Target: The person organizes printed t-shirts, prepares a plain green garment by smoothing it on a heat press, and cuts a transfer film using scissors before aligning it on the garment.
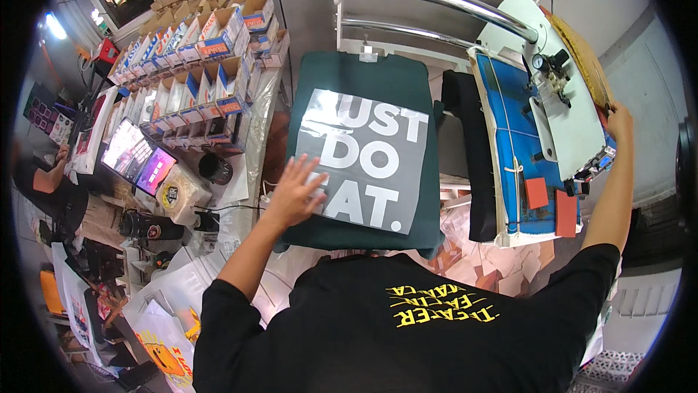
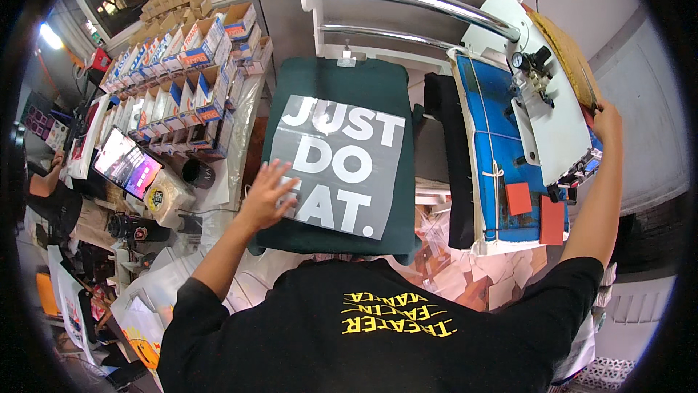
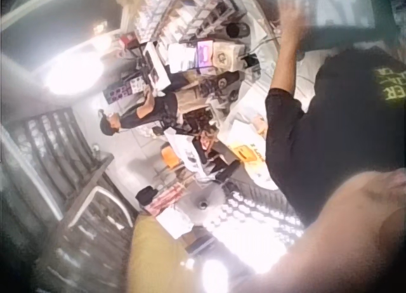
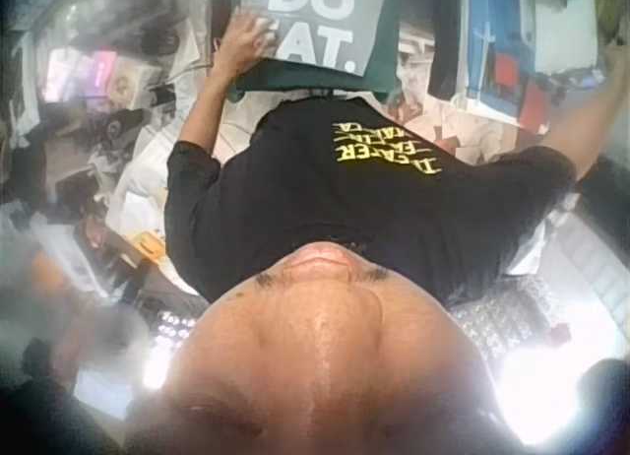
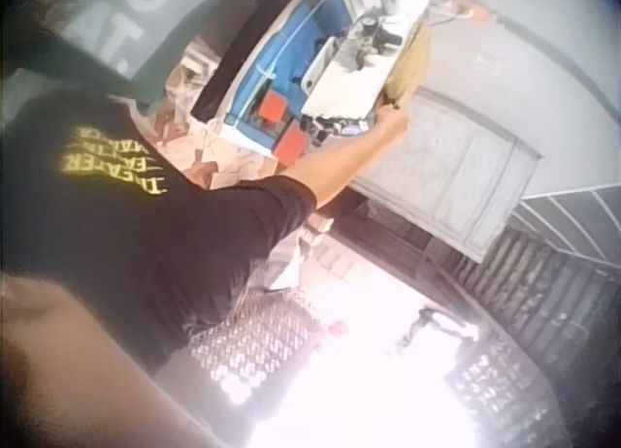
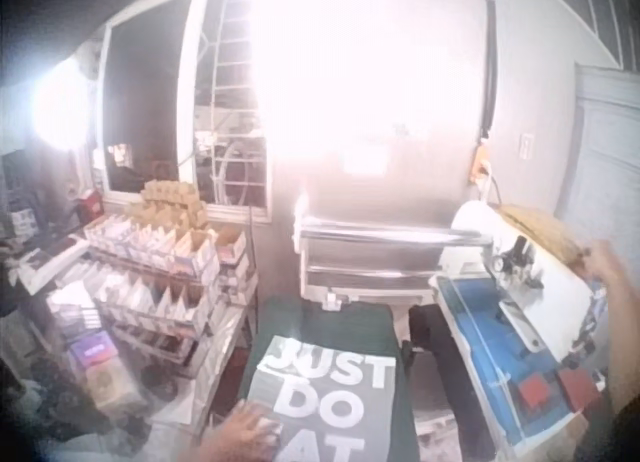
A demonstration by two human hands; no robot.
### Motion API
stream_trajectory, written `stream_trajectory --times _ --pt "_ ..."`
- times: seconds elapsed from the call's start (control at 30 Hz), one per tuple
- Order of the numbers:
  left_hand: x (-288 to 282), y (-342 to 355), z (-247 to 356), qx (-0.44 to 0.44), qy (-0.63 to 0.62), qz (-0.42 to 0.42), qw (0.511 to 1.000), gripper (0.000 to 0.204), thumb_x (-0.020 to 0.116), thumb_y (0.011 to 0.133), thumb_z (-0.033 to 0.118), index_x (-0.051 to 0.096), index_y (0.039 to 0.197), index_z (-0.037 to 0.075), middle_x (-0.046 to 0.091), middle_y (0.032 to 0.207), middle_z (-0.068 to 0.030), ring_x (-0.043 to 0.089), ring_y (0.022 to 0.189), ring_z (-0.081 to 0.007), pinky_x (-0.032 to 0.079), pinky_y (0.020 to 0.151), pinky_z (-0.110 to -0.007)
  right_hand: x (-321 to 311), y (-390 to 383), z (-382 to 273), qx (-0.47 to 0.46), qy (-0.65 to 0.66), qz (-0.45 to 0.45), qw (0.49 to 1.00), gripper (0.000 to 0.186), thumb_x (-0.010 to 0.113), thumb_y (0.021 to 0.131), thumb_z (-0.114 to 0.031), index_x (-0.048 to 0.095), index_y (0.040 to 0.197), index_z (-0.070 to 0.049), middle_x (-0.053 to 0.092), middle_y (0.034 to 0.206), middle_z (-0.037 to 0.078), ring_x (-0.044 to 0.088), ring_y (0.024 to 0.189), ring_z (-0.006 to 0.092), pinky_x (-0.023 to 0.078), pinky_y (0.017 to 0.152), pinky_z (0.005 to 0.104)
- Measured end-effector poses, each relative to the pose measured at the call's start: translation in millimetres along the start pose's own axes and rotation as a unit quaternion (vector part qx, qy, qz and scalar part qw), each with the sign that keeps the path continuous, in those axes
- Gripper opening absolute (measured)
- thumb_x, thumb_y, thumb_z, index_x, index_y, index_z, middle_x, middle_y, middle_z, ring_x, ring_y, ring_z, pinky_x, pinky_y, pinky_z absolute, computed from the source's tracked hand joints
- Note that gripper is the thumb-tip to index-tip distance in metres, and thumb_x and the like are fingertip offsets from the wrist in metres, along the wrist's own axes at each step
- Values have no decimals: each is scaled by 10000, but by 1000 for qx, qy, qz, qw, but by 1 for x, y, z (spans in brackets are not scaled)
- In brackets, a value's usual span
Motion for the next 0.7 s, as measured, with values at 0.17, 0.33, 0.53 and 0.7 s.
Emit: stream_trajectory --times 0.17,0.33,0.53,0.7 --pt "51 -3 -4 -84 26 -85 992 644 582 916 466 439 1472 175 289 1570 -192 206 1453 -459 130 1178 -593 -113 -100 -96 102 -34 97 989 315 591 917 -240 660 1219 -181 670 1167 158 624 1072 369 497 903 429" --pt "57 13 -9 -133 41 -56 989 642 580 919 460 439 1471 164 309 1558 -205 203 1453 -462 116 1180 -594 -36 -204 -234 -199 336 217 895 212 689 854 -188 696 1024 -62 682 1014 156 633 1022 327 497 885 423" --pt "62 31 -5 -117 14 -56 991 635 580 926 423 431 1462 118 312 1550 -216 223 1447 -456 125 1171 -615 129 -395 -390 -301 381 -28 873 469 710 820 -265 633 1215 -26 530 1336 226 486 1247 411 368 1061 516" --pt "32 7 -41 -165 -15 58 984 463 638 883 240 571 1288 25 458 1423 -225 362 1369 -437 211 1136 -633 152 -413 -397 -264 342 -52 900 489 620 906 -341 585 1324 -88 461 1450 153 357 1387 369 314 1105 523"
Point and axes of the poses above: each hand's wrist, its own y-axis towards the middle knuckle, its own x-axis out of the palm, z = x × y, the point moved 10 cm from there along y, towards the middle knuckle
